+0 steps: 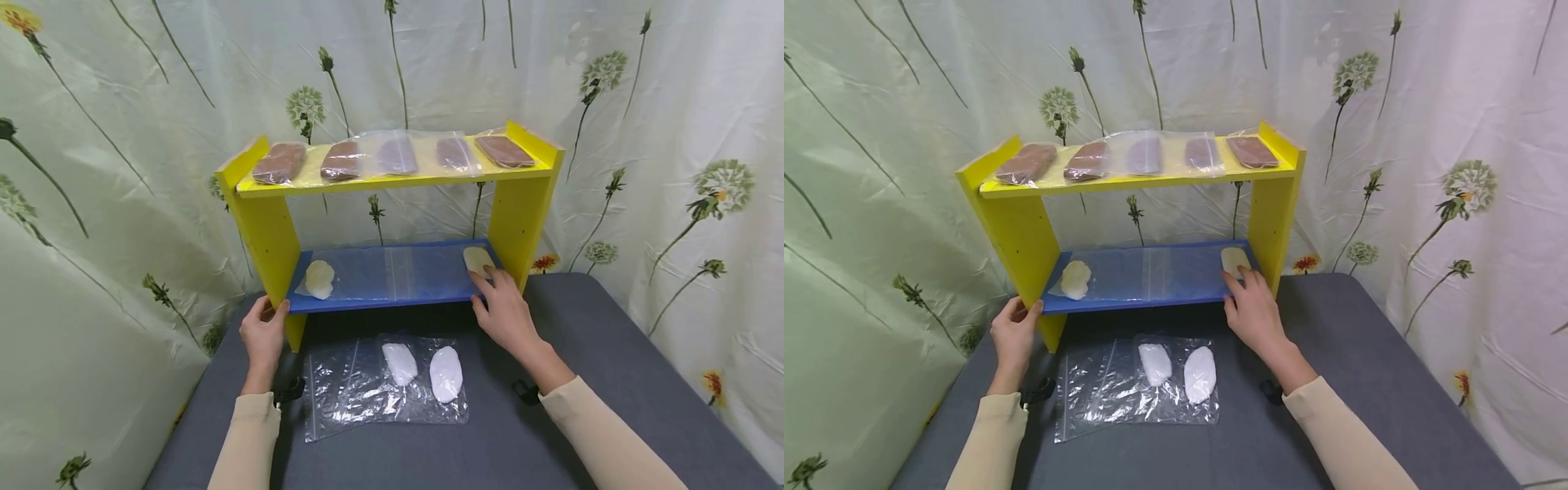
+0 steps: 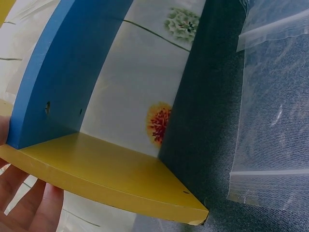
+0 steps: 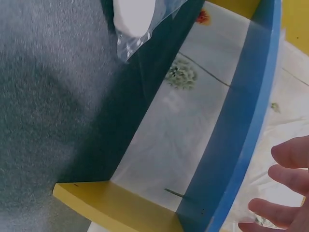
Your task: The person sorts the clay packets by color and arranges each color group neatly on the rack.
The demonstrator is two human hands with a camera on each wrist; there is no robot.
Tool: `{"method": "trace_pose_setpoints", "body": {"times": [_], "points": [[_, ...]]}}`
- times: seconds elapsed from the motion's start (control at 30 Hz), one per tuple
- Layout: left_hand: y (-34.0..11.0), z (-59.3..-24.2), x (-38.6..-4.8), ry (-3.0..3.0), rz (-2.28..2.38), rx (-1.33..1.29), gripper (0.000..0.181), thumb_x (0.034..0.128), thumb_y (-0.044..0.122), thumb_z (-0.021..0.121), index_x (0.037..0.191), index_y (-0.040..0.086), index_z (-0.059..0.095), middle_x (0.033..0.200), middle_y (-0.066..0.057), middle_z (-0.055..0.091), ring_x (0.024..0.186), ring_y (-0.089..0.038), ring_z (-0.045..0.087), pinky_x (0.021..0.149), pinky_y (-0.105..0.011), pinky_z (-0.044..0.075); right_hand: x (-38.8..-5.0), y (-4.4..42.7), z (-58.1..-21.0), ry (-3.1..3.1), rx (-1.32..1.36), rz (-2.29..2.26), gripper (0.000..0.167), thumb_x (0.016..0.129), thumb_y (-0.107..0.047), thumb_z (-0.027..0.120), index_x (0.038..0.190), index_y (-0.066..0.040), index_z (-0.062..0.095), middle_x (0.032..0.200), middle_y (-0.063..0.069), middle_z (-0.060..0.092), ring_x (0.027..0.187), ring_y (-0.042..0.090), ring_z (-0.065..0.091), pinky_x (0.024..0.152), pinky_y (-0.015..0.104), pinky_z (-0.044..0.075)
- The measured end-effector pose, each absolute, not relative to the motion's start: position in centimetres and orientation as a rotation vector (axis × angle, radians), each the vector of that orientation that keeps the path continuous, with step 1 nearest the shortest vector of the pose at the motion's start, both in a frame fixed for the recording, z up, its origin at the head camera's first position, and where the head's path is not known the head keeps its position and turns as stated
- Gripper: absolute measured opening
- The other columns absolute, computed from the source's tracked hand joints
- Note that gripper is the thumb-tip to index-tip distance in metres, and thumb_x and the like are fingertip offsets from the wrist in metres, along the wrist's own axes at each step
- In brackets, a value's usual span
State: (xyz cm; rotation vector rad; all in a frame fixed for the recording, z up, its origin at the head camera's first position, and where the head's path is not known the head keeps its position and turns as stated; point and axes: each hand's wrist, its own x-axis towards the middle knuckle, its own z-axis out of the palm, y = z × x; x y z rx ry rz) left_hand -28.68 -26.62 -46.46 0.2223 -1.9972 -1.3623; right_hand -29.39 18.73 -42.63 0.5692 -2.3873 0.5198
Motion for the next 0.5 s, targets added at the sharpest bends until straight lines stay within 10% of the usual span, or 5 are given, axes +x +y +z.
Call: {"method": "trace_pose_setpoints", "body": {"times": [0.5], "points": [[-26.4, -46.0, -28.7, -2.022, -1.368, 0.282, 0.041, 0.0935, 0.039, 0.072, 0.125, 0.013, 0.071, 0.114, -0.009, 0.07, 0.104, -0.023, 0.065, 0.092, -0.049, 0.055, -25.3, 17.8, -43.4, -2.351, 0.517, 0.643, 0.047, 0.092, -0.012, 0.071, 0.137, -0.01, 0.063, 0.143, 0.02, 0.051, 0.129, 0.041, 0.046, 0.089, 0.061, 0.051]]}}
